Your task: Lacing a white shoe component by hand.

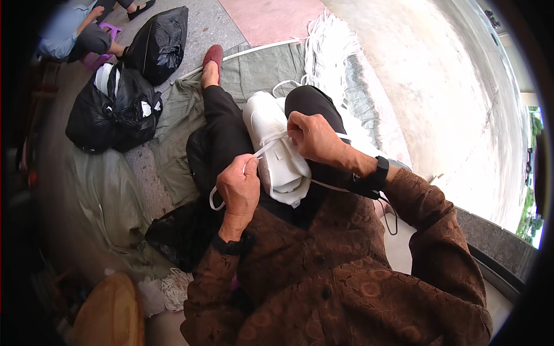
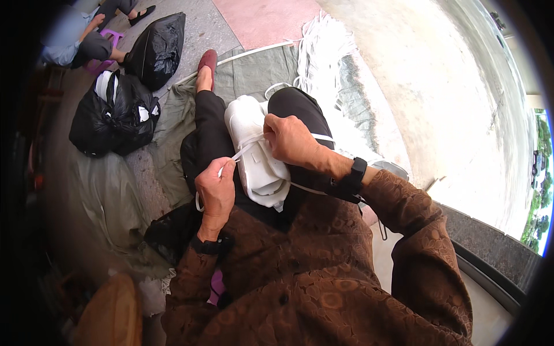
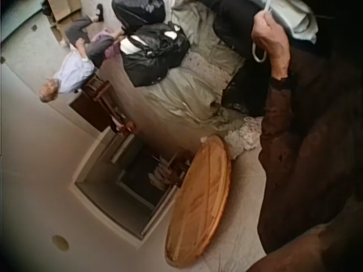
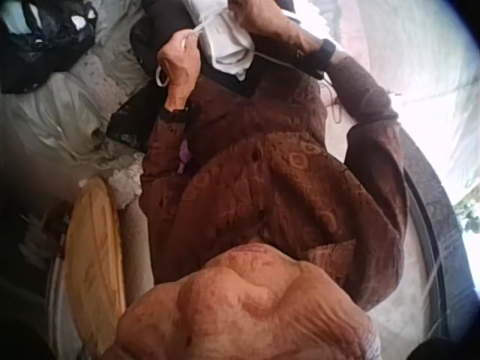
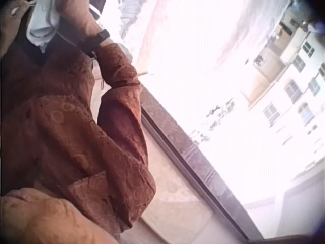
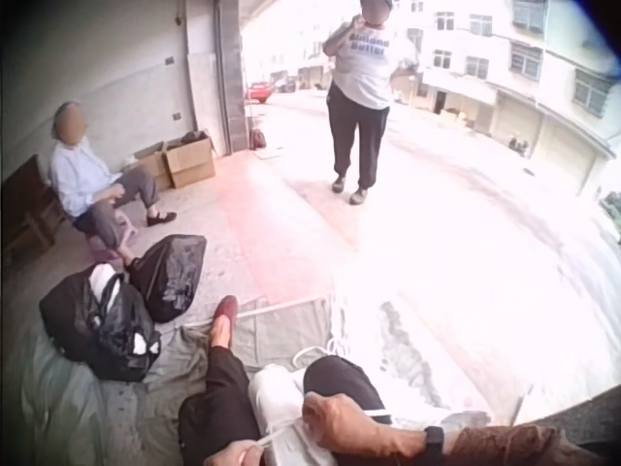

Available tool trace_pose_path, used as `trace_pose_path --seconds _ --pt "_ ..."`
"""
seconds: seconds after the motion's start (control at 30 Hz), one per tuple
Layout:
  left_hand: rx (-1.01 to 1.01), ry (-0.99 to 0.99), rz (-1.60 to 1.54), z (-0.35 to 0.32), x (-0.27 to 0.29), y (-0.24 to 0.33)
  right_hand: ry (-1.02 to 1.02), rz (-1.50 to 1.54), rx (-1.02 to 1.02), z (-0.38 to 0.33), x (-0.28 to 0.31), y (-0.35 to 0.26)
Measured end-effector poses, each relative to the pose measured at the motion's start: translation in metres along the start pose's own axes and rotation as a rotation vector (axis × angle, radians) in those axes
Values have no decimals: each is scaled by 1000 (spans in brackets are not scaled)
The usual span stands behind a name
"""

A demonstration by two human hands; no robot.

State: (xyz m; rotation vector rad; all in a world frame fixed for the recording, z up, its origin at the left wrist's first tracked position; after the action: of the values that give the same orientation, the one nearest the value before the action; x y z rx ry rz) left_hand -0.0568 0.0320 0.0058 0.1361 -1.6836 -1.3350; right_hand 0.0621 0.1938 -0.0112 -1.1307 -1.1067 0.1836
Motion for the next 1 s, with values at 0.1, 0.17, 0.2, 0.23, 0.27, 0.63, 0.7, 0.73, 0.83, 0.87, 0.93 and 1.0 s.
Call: trace_pose_path --seconds 0.1,0.17,0.2,0.23,0.27,0.63,0.7,0.73,0.83,0.87,0.93,1.0 --pt "-22 3 50 5 -9 -3 27 -112 98 -5 2 -9" --pt "-127 37 117 7 -14 1 58 -169 228 -7 5 -21" --pt "-124 38 120 9 -15 -1 54 -166 230 -6 3 -20" --pt "-156 63 135 10 -15 0 73 -184 183 -4 3 -16" --pt "-188 87 151 11 -15 2 90 -201 135 -3 4 -11" --pt "-99 88 141 8 -18 0 134 -140 -31 -11 7 -7" --pt "-125 104 176 9 -17 2 144 -145 -30 -11 10 -10" --pt "-122 109 161 9 -17 0 146 -146 -40 -11 9 -9" --pt "-41 116 91 16 -19 -6 153 -145 -48 -10 8 -6" --pt "37 120 35 18 -21 -10 158 -144 -46 -10 9 -4" --pt "51 118 18 17 -19 -11 160 -132 -54 -11 8 -1" --pt "65 118 5 16 -19 -12 162 -117 -59 -12 8 0"
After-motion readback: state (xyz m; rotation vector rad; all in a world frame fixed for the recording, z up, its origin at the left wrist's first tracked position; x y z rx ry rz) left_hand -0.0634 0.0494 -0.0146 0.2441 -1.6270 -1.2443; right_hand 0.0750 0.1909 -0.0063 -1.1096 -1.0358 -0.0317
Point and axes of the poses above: each hand's wrist, its own z-axis towards the middle knuckle, its own x-axis out of the back of the hand, y = z × x, the point moved 8 cm from there along z, towards the middle knuckle, and after that the axes turned 4 degrees about y, right-handed, at the moved point
